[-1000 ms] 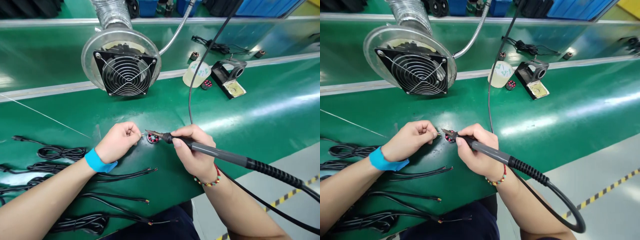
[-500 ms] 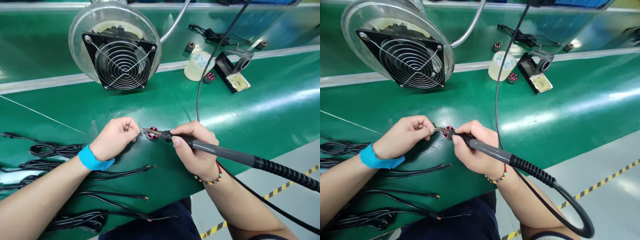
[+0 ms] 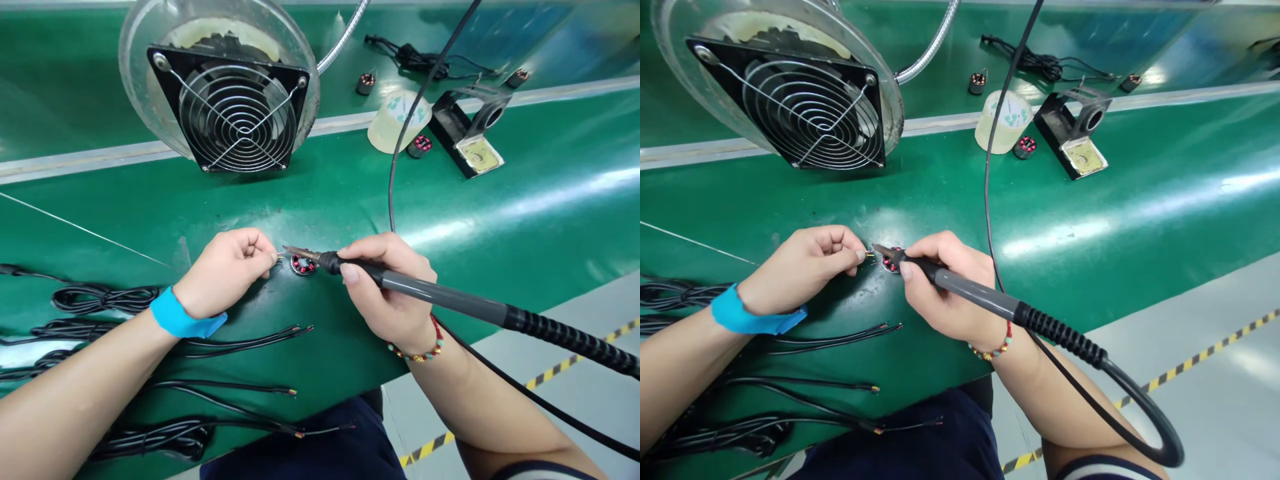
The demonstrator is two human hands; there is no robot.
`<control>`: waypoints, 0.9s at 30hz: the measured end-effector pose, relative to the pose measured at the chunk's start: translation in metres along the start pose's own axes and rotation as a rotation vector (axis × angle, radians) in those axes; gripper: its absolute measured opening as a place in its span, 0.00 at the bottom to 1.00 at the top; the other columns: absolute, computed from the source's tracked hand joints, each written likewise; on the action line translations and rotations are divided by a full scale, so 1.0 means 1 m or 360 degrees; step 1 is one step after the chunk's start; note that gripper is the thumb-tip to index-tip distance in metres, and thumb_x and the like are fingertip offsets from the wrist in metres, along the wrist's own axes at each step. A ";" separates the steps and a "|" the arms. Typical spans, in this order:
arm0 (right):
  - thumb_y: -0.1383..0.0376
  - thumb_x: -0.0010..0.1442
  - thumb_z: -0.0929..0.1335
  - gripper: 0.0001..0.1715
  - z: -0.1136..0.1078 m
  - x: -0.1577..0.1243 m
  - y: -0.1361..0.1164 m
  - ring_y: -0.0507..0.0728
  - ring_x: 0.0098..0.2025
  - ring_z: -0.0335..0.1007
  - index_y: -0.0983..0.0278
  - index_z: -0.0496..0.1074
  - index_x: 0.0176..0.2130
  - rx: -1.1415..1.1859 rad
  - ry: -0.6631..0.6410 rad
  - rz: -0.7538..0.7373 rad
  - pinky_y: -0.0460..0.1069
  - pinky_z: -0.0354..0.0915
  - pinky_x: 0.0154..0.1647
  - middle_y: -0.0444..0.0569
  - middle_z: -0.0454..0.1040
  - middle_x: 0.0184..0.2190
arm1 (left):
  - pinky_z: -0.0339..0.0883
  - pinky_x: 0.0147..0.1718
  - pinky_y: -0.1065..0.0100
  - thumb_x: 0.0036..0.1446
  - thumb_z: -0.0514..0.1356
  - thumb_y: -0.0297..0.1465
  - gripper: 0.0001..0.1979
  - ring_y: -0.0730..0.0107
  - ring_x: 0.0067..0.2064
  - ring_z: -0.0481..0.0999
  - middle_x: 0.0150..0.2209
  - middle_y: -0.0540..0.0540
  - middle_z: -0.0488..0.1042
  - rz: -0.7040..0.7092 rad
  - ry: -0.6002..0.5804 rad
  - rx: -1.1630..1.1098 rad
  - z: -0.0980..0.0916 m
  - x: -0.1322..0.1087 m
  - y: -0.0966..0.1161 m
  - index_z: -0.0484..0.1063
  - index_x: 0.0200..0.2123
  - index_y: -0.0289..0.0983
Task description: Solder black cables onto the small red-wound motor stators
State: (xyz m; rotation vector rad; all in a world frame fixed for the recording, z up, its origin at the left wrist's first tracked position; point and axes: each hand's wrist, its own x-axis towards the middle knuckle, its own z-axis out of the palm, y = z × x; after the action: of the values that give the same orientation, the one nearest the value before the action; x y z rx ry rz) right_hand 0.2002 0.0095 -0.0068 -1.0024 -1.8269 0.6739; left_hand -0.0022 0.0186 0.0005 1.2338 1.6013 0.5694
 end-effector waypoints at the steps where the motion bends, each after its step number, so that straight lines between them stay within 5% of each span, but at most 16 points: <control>1: 0.67 0.59 0.67 0.03 0.000 0.000 0.001 0.47 0.22 0.67 0.58 0.70 0.36 -0.0008 0.0021 0.0002 0.45 0.67 0.24 0.39 0.73 0.25 | 0.56 0.21 0.74 0.47 0.59 0.27 0.05 0.79 0.20 0.63 0.17 0.54 0.69 -0.0003 0.0005 -0.0006 0.000 0.000 0.000 0.69 0.21 0.36; 8: 0.65 0.61 0.69 0.10 0.004 0.004 0.004 0.56 0.44 0.76 0.57 0.73 0.44 -0.0068 -0.0066 -0.0067 0.52 0.73 0.47 0.45 0.79 0.42 | 0.59 0.23 0.75 0.47 0.59 0.26 0.05 0.78 0.21 0.65 0.17 0.54 0.69 -0.0023 0.0019 -0.0046 0.001 0.001 0.001 0.69 0.21 0.36; 12: 0.64 0.64 0.67 0.18 0.011 0.002 0.008 0.54 0.44 0.77 0.56 0.68 0.54 0.0087 -0.0190 0.0048 0.52 0.73 0.48 0.46 0.76 0.50 | 0.60 0.24 0.74 0.48 0.59 0.26 0.05 0.77 0.22 0.66 0.17 0.54 0.69 -0.0017 0.0024 -0.0068 0.001 0.000 0.002 0.69 0.21 0.36; 17: 0.67 0.67 0.61 0.17 0.022 0.003 0.015 0.54 0.45 0.75 0.57 0.66 0.54 0.0025 -0.0285 0.0075 0.54 0.70 0.50 0.45 0.79 0.43 | 0.60 0.24 0.73 0.46 0.58 0.26 0.04 0.75 0.23 0.67 0.18 0.53 0.69 0.0006 0.0014 -0.0053 0.001 0.000 0.002 0.69 0.22 0.36; 22: 0.70 0.60 0.64 0.21 0.035 0.008 0.020 0.59 0.51 0.70 0.58 0.65 0.53 -0.0099 -0.0475 0.0110 0.59 0.65 0.54 0.48 0.78 0.46 | 0.56 0.23 0.73 0.46 0.57 0.27 0.03 0.75 0.21 0.65 0.18 0.53 0.69 0.0062 -0.0002 -0.0019 0.000 0.001 0.000 0.69 0.22 0.36; 27: 0.71 0.60 0.62 0.21 0.043 0.010 0.023 0.57 0.46 0.72 0.59 0.63 0.53 -0.0004 -0.0573 0.0160 0.57 0.64 0.52 0.47 0.78 0.40 | 0.55 0.23 0.73 0.47 0.57 0.27 0.04 0.77 0.21 0.62 0.18 0.54 0.68 0.0135 -0.0052 -0.0019 -0.001 0.000 -0.003 0.68 0.22 0.36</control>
State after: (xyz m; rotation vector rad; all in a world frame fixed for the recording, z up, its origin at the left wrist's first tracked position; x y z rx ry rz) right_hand 0.1668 0.0284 -0.0389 -1.0294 -2.0956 0.9631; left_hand -0.0048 0.0175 -0.0015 1.3005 1.5221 0.6080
